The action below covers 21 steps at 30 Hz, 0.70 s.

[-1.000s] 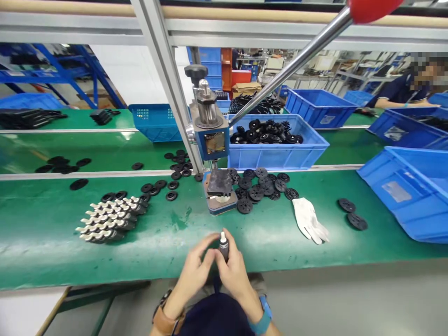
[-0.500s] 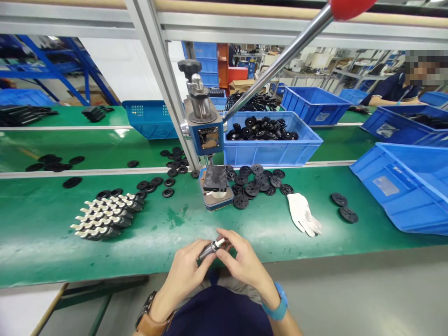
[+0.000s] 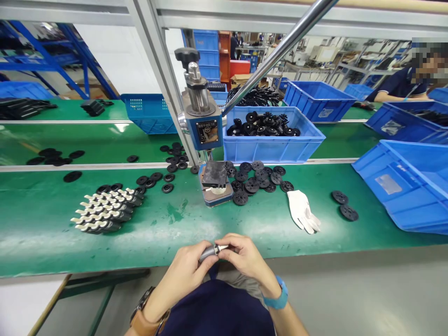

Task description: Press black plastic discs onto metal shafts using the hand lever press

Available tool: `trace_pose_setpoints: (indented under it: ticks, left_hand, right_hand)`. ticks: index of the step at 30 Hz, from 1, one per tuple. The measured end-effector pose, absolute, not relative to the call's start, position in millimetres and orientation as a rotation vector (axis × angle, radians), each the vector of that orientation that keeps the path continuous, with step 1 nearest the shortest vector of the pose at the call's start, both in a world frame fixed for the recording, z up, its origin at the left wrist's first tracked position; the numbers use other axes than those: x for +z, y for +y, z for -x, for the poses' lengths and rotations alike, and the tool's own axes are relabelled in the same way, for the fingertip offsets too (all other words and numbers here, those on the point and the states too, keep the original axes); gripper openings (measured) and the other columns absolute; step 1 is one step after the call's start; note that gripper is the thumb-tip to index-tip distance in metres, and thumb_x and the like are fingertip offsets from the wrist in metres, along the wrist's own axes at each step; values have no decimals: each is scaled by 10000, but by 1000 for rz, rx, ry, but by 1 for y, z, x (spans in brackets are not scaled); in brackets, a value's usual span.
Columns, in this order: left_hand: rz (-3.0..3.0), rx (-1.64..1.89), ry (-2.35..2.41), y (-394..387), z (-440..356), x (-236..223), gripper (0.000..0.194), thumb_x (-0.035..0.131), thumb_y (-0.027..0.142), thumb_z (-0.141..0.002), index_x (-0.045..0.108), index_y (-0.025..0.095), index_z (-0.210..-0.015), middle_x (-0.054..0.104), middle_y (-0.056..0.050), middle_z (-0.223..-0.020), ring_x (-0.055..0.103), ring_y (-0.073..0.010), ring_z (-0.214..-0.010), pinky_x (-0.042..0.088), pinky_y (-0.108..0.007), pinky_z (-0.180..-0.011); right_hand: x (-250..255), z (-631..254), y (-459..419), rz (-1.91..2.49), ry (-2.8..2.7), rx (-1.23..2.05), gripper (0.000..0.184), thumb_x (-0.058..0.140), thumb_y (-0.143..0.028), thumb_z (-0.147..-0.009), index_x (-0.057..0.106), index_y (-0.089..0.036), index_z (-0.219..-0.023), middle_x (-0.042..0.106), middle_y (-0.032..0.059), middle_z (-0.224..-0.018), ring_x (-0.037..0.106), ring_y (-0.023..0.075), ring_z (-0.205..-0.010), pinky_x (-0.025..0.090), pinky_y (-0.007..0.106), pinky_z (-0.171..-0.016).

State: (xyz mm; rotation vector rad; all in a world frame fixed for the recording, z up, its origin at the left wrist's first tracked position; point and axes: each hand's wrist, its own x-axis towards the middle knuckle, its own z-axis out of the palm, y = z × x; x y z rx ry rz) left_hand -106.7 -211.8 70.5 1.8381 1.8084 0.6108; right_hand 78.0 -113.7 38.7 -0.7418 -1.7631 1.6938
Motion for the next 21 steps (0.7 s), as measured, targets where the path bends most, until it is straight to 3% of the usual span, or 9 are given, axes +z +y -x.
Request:
trace_pose_setpoints:
  ticks: [10,21]
  left_hand:
    - [-1653,585,1733,-210,105,71,271,502,427,-1041,655,237,-923,718,-13,-755,638,-223,-667,365,-310,-635]
    - [-1307,686,1518,-202,103,78,387,484,474,-1008,636,160,-841,534,28,-699,438,-144,-644,322,-263,-607]
  right_hand:
    - [39,-81,-116,567,-1876,1444,242,737,-413,-950,830,-252,-1105,816,84,-972,772,229,-901,621,351,-821]
    - [25,-81,-115,344,-1942,1206,249,680,-280,-1007,771,-258,-1238,815,98,-1024,780,199,-925,650,305,-813]
